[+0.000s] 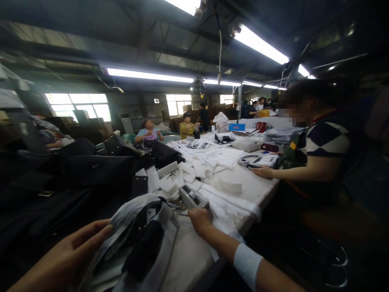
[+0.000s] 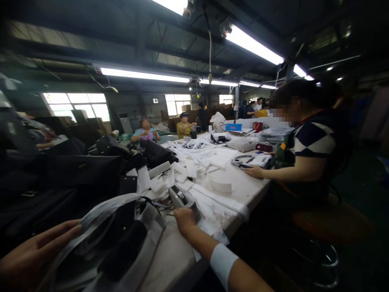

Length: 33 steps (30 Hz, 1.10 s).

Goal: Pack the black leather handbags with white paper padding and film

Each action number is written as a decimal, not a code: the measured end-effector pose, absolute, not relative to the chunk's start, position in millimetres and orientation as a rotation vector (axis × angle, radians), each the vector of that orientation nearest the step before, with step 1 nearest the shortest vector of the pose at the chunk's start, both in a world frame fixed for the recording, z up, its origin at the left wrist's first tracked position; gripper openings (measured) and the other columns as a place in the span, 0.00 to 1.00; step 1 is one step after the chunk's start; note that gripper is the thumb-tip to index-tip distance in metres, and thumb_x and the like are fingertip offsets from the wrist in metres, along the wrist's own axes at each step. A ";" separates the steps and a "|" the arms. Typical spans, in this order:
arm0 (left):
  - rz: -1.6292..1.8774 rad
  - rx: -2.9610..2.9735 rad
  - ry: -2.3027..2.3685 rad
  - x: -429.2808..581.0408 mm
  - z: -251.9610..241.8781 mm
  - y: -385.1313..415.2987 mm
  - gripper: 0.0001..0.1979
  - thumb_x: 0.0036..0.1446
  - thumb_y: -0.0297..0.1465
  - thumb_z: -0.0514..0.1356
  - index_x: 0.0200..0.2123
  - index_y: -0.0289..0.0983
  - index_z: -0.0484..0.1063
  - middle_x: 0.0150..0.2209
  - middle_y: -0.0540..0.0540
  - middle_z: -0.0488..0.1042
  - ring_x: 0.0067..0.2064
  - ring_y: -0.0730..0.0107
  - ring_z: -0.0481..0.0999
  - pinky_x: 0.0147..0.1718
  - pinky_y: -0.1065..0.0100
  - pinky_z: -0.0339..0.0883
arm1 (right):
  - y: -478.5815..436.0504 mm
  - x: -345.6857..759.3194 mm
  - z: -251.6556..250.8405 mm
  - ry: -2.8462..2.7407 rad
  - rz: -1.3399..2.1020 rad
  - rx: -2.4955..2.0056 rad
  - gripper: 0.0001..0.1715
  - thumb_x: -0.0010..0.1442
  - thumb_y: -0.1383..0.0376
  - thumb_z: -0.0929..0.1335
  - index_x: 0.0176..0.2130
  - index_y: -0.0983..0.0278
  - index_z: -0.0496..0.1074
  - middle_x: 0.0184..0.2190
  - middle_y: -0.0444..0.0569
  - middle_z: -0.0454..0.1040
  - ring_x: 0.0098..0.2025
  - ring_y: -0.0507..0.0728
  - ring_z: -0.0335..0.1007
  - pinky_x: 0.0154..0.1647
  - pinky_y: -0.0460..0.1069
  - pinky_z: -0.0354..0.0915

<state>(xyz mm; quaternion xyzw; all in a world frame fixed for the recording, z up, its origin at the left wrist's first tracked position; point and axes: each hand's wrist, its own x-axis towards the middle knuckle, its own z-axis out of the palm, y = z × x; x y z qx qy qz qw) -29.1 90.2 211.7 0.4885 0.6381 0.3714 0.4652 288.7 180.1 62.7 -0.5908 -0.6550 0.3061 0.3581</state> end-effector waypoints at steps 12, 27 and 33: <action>0.902 1.177 1.309 -1.2 235.0 66.7 0.25 0.51 0.49 0.66 0.48 0.42 0.76 0.39 0.47 0.81 0.41 0.60 0.79 0.39 0.67 0.71 | 90.0 251.6 161.6 -1.462 1.502 -0.955 0.19 0.52 0.53 0.73 0.36 0.66 0.78 0.21 0.47 0.75 0.21 0.53 0.69 0.17 0.44 0.56; 0.898 1.356 1.325 -6.7 238.1 61.0 0.24 0.56 0.47 0.64 0.51 0.40 0.75 0.39 0.47 0.81 0.41 0.62 0.77 0.39 0.68 0.67 | 97.9 193.3 176.3 -1.406 1.526 -0.802 0.16 0.49 0.56 0.75 0.33 0.66 0.82 0.23 0.45 0.74 0.22 0.49 0.61 0.24 0.45 0.54; 0.912 1.443 1.325 1.3 241.7 60.7 0.25 0.54 0.47 0.65 0.51 0.39 0.76 0.41 0.46 0.81 0.45 0.59 0.77 0.43 0.66 0.67 | 95.7 174.8 189.0 -1.034 1.876 -0.531 0.17 0.44 0.64 0.77 0.37 0.67 0.81 0.20 0.39 0.69 0.20 0.45 0.53 0.22 0.42 0.51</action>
